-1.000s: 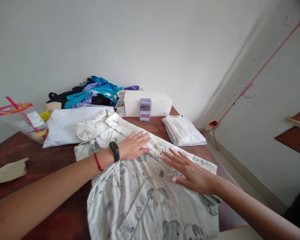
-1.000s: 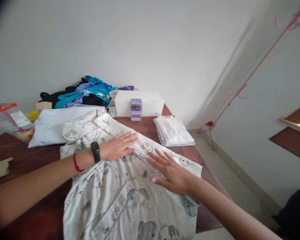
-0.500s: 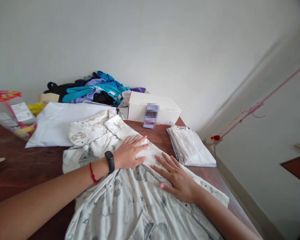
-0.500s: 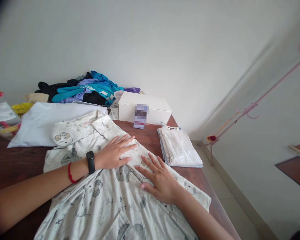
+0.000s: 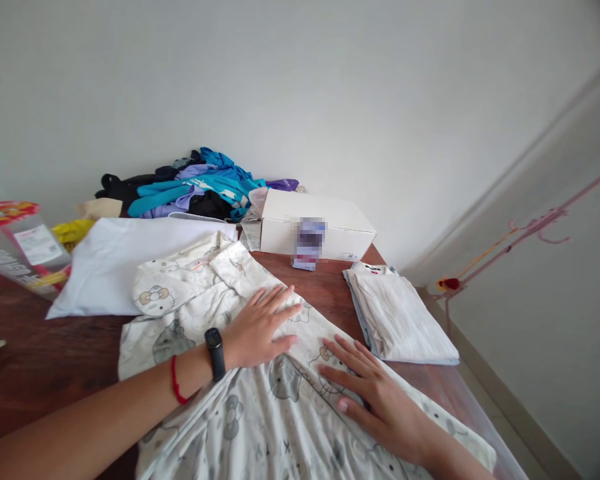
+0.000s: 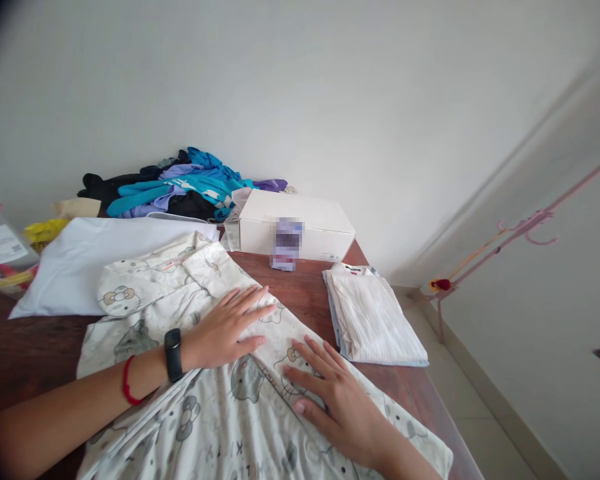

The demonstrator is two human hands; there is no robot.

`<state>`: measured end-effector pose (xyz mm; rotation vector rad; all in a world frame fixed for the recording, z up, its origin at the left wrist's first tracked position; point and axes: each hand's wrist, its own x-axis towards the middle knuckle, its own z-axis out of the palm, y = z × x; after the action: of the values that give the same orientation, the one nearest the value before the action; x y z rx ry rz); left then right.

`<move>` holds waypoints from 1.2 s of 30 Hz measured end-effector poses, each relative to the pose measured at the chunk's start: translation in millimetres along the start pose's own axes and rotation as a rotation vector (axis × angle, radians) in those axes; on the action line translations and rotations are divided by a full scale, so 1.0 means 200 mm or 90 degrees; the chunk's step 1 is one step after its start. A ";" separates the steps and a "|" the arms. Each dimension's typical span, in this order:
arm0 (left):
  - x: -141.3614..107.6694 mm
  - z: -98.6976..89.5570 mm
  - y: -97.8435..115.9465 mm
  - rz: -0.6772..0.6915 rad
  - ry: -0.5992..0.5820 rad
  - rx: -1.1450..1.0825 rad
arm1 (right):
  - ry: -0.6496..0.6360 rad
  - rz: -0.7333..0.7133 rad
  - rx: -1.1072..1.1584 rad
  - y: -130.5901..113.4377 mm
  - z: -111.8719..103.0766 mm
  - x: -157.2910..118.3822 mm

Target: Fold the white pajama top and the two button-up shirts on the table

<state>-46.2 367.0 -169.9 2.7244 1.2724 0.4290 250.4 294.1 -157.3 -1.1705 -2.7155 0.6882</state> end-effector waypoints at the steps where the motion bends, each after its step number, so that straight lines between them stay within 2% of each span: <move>1: 0.00 0.00 0.00 0.000 -0.002 0.000 | 0.001 0.000 0.003 0.00 0.00 -0.01; 22: 0.01 -0.02 0.01 -0.004 -0.033 0.005 | 0.042 -0.012 0.044 0.04 0.02 -0.04; 36: 0.02 -0.01 0.01 0.011 -0.067 0.080 | 0.092 -0.057 0.047 0.04 0.03 -0.04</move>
<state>-43.5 368.1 -166.6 2.8198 1.2919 0.2110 259.8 291.8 -166.1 -1.0337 -2.5816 0.6597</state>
